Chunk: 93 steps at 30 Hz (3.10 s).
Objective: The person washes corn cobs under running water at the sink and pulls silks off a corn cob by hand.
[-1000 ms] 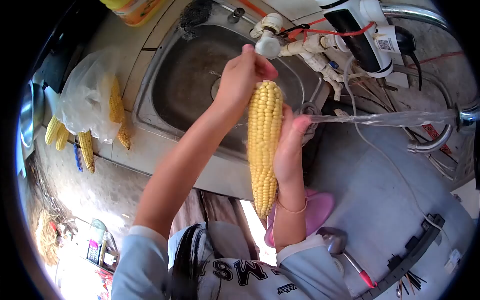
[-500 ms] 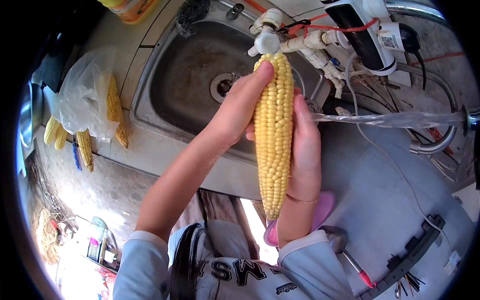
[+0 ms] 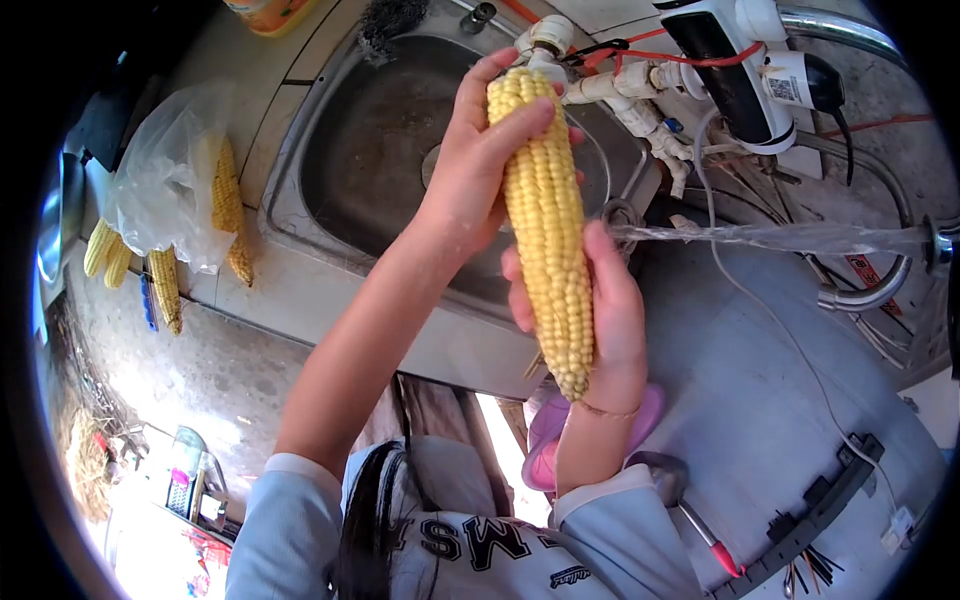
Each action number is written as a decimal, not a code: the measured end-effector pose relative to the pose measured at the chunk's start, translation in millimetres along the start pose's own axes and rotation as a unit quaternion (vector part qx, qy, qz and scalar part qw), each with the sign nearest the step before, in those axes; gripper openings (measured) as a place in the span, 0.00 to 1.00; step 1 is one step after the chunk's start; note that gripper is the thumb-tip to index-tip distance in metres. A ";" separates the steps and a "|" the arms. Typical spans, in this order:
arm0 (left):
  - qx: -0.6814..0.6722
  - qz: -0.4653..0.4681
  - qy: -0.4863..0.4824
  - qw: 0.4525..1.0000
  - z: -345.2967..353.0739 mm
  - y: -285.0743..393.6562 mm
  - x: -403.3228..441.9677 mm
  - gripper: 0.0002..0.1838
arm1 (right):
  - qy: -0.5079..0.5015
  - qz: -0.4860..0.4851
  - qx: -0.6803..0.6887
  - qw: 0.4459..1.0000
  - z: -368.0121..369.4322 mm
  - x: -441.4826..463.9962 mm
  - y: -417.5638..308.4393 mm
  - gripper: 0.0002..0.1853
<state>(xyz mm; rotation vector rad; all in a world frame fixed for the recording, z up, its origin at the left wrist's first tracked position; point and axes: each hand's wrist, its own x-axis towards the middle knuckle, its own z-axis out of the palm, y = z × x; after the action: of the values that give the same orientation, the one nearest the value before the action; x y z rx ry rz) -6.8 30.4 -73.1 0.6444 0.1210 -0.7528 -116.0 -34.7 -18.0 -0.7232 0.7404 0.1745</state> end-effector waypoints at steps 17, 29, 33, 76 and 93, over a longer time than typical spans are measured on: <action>0.186 0.102 0.142 0.967 2.1 -19.5 12.9 0.16 | 0.023 -0.038 -0.278 0.960 -12.7 39.6 -7.7 0.19; 0.289 0.224 0.188 0.912 -1.0 2.2 26.4 0.15 | -0.048 0.019 -0.403 0.914 -16.7 34.0 -15.5 0.13; 0.282 0.179 0.166 0.928 0.7 1.1 13.4 0.14 | -0.082 -0.052 -0.351 0.932 -6.6 50.2 -11.4 0.15; 0.057 0.116 0.268 0.955 -77.8 59.0 -15.1 0.19 | -0.162 -0.050 0.117 0.979 24.6 41.2 -40.0 0.39; 0.022 0.094 0.266 0.959 -61.2 48.3 -19.4 0.18 | 0.167 -0.193 -0.394 0.883 30.6 0.8 -41.0 0.12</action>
<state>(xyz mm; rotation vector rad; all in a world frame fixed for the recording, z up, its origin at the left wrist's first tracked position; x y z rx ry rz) 18.7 104.2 -91.7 0.8772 0.5300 -0.3848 -82.5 -45.3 19.2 -1.6974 0.8332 -0.0280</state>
